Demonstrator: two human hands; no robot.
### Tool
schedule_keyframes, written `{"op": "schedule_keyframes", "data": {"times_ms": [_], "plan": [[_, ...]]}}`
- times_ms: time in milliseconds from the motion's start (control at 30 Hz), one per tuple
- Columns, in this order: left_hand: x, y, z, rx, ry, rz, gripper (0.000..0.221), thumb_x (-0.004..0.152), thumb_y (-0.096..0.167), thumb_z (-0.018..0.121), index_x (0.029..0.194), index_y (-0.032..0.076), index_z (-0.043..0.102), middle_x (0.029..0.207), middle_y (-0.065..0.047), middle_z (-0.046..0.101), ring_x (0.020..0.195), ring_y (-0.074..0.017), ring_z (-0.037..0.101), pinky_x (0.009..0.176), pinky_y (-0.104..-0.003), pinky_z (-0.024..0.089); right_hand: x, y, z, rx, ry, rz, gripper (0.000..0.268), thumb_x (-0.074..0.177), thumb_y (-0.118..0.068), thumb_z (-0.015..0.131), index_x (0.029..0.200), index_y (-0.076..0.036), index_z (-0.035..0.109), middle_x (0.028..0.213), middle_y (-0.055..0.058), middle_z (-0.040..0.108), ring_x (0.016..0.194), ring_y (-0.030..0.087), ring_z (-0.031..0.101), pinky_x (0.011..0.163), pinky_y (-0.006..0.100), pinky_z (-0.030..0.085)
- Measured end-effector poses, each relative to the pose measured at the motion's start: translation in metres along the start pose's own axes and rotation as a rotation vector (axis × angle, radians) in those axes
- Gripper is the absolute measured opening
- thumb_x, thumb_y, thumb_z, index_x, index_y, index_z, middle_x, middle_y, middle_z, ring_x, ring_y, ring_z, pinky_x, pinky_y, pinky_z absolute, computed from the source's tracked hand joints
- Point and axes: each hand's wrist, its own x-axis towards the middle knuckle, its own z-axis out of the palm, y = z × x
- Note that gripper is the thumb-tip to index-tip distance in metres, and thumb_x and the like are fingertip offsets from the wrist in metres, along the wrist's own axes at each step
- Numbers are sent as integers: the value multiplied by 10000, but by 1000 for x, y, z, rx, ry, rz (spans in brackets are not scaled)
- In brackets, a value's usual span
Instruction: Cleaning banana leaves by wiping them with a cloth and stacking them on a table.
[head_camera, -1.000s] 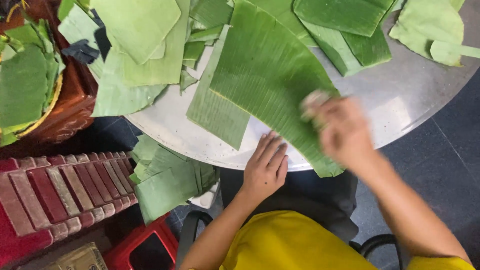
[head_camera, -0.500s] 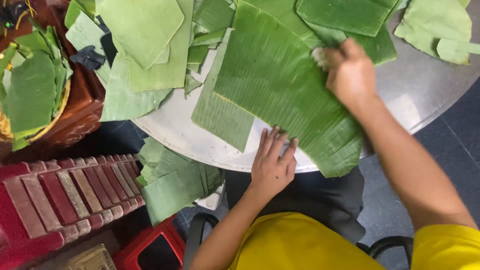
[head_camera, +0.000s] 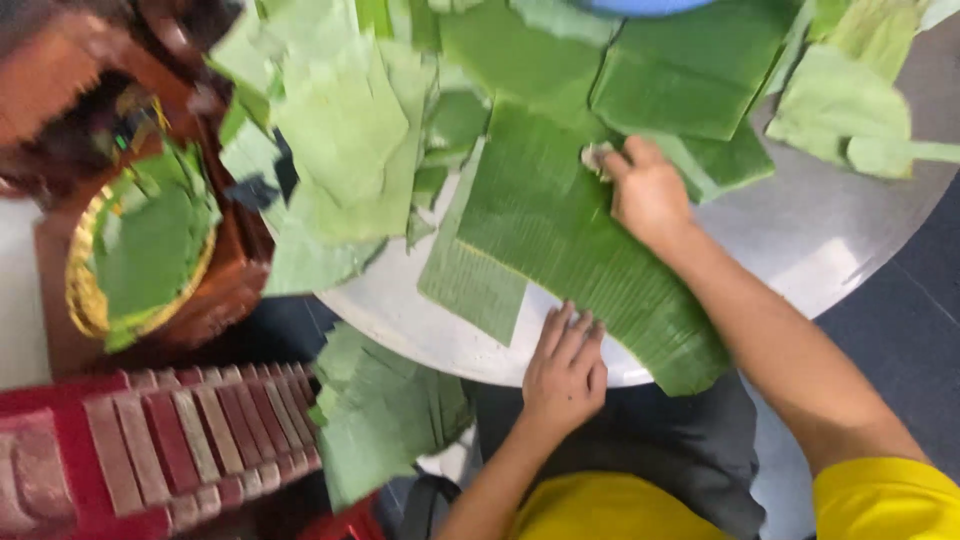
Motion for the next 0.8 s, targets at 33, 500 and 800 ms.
{"op": "schedule_keyframes", "data": {"times_ms": [33,500,800], "plan": [[3,3,-5,7,5,34,299,952,34,507,1175,-83,667,1244,-257,655,1261,-496,582,1130,-619,456,-8,-14,-5,-7,34,6,431,845,17,663,1268,-62,688,938,186,543,791,421,576,591,519,478],[-18,-4,8,157,151,-5,272,950,143,567,1097,13,753,1184,-179,715,1250,-402,651,1138,-568,441,-142,-81,-60,218,-51,-150,361,688,-128,748,1048,-146,731,1134,57,655,1103,294,689,905,354,584],[-13,-15,9,124,187,46,209,856,50,606,989,0,759,1032,-180,732,1085,-408,724,1067,-548,531,-50,51,18,78,15,-7,136,828,-77,759,935,-122,689,988,49,628,944,295,704,867,389,583]]}}
